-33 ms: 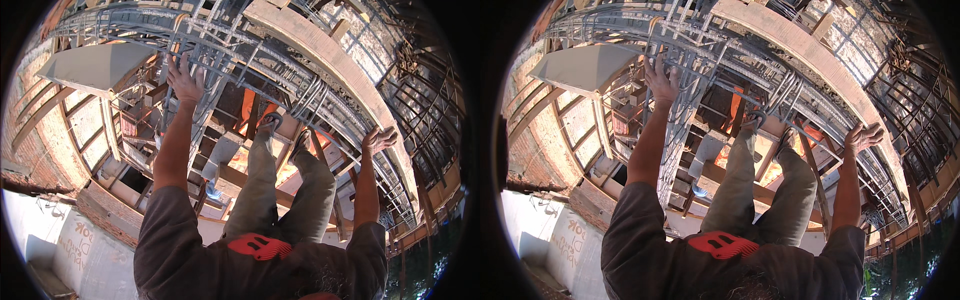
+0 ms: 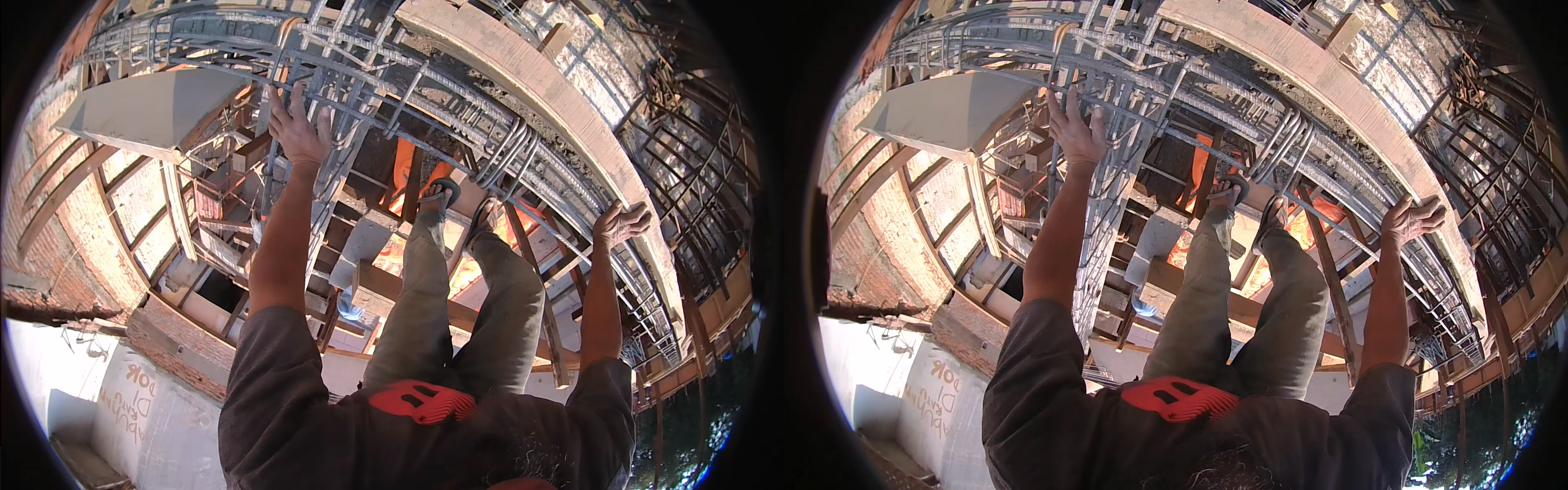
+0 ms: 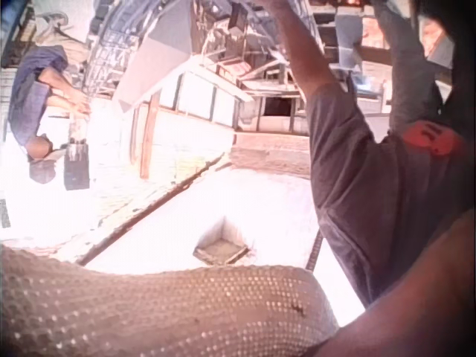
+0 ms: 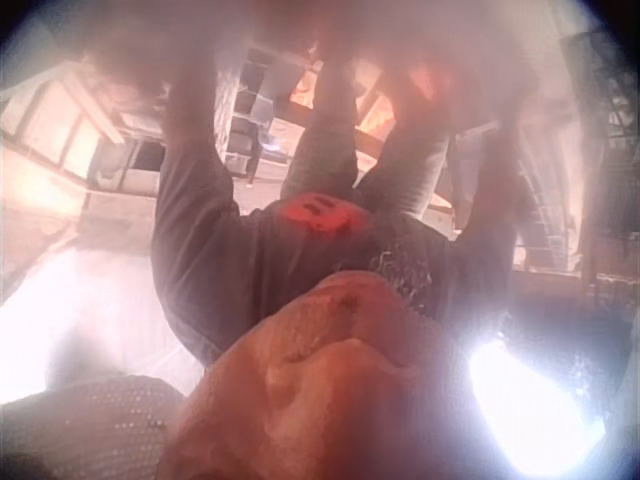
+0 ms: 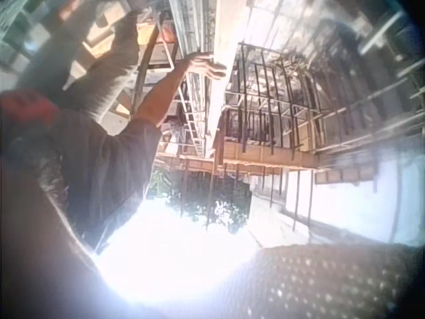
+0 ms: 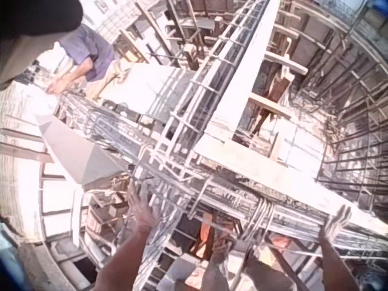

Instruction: The person secures rebar cages for a concrete beam by hand and with a wire-twisting tool, threading wire through intersections, twisting it to tighten, and then moving to the next section while walking along the formwork.

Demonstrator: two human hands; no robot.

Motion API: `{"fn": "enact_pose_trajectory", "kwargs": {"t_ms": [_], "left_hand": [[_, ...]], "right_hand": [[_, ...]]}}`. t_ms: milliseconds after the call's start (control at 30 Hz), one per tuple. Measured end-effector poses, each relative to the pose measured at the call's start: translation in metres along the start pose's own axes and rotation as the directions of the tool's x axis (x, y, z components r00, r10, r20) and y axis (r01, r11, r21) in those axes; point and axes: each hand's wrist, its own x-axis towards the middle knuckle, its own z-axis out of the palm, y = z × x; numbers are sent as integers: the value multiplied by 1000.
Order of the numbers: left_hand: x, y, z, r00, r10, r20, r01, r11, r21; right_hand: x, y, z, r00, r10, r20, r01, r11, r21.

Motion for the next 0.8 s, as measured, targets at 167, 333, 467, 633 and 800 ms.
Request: {"fn": "enact_pose_trajectory", "kwargs": {"t_ms": [167,333,467,633,800], "left_hand": [[3,-3,3,999,40,-26,-40,999,-2],[2,-13,7,996,86,-36,-87,996,-4],[3,-16,11,996,81,-40,-82,997,-11],[2,-13,11,999,54,4,-54,998,-27],[5,-10,7,998,10,63,-10,1000,-4]], "right_hand": [[-1,1,2,1000,2,28,-1,1000,-9],[1,-5,-3,997,32,75,-30,999,-26],[4,-14,-10,991,78,106,-78,997,-2],[5,-9,-8,988,89,127,-88,996,-12],[-2,-7,-7,986,132,101,-132,991,-5]]}}
